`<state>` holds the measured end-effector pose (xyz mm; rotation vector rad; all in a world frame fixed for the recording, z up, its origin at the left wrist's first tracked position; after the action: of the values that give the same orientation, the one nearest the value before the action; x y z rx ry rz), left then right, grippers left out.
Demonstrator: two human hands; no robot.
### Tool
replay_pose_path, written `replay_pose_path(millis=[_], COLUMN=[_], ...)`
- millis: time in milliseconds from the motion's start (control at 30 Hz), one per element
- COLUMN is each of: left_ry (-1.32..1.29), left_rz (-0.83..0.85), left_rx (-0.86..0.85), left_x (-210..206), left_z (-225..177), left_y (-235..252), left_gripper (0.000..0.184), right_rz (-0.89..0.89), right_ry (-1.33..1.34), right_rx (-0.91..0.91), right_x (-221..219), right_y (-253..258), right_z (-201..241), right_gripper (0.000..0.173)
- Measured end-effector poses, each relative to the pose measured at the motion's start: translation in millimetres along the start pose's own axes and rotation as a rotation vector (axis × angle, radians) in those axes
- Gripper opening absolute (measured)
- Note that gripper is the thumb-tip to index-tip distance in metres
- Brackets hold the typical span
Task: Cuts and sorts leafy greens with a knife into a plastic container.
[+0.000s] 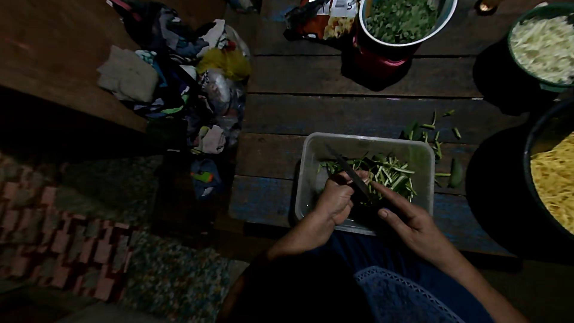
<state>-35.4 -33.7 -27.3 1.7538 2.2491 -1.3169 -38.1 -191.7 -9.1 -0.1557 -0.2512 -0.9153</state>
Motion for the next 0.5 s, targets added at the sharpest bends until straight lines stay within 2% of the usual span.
replay_pose_path(millis=[200,333,500], left_ry=[0.063,0.082,0.126], left_rz=[0.02,0.042,0.109], left_rx=[-0.01,0.008,0.065], left_x=[-4.1,-2.9,-1.2], left_z=[-0.9,-0.5,-2.7], left_y=[-7.5,-6.8,-4.7], left_gripper=[0.019,0.019,0.017], right_rz=[-0.042,-0.03,-0.068], right_ry=[-0.035,-0.046,-0.048], right_rx=[-0.024,-0.05,-0.067], right_x=[2.8,2.1,3.7], right_y=[3.0,3.2,4.1], right_z=[-2.9,-3.9,-3.3], right_gripper=[0.044,0.052,0.045])
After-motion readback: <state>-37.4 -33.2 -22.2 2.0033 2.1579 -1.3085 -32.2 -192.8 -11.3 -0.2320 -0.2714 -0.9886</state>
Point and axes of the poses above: each hand's wrist, its own y-axis towards the middle knuckle, its own x-axis out of the back of the hand, z = x × y, the point moved 5 cm from there along y, towards the middle knuckle, and after that the axes turned 1 degree about -y, right-handed, at the moved point
